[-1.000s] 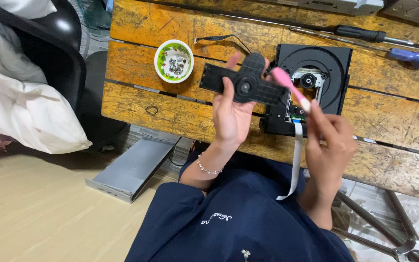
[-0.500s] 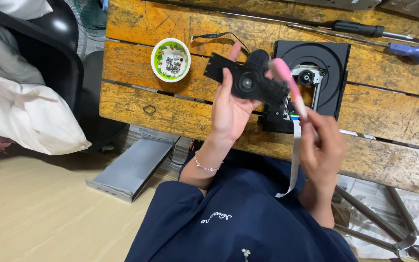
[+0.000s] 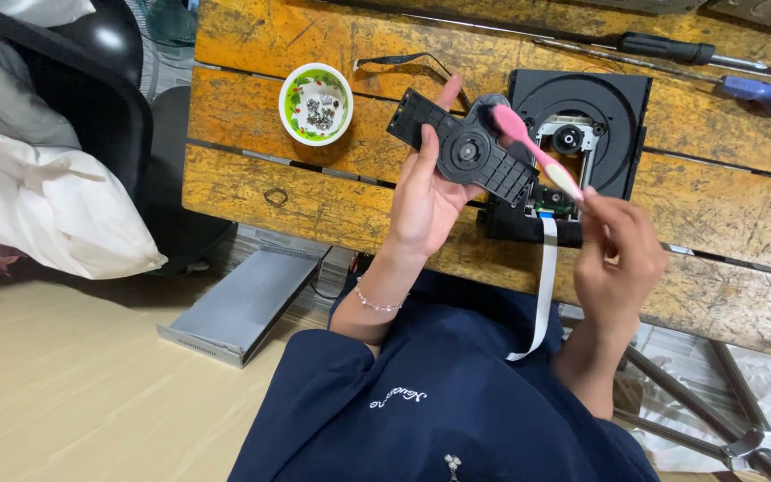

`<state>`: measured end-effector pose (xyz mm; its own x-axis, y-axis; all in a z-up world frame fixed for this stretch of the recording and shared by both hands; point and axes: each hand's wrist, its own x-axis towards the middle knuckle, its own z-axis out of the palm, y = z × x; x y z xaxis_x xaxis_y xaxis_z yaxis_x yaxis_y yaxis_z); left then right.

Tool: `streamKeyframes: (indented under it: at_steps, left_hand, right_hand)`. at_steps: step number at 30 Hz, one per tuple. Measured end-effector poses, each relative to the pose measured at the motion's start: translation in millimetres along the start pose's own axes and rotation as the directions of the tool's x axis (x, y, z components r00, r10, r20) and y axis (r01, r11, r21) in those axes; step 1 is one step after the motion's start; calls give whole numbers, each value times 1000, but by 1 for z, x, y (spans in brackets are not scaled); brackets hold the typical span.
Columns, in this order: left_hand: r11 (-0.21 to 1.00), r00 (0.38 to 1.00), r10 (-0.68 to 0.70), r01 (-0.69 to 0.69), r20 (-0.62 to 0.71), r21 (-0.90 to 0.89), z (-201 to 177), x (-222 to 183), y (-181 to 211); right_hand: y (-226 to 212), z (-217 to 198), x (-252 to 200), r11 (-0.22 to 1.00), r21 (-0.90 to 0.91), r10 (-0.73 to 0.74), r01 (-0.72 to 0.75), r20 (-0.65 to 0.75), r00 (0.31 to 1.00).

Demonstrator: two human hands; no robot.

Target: Cleaning a DVD drive mechanism using a toothbrush to remove dust and debris.

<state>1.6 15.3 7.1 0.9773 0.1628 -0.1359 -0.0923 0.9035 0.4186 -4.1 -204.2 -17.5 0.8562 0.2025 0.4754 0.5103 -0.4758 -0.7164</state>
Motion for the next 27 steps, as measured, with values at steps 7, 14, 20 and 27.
streamKeyframes:
  at_steps: [7,14,20,27]
  left_hand:
    - [1000,1000,-20,20,22,-11,10,-2,10]
    - [984,981,-176,176,83,4,-4,1,7]
    - [980,969,-195,189,149,56,-6,0,2]
    - [975,970,-216,209,113,73,-15,4,6]
  right_hand:
    - [-12,-4,-3,990,90,98,-109,123,988]
    - [-21,-11,2,999,2,46,-48,263,964]
    - [-20,-9,-5,999,-48,16,-9,148,989]
    - [-11,-25,-5,999,-37,34,-28,179,983]
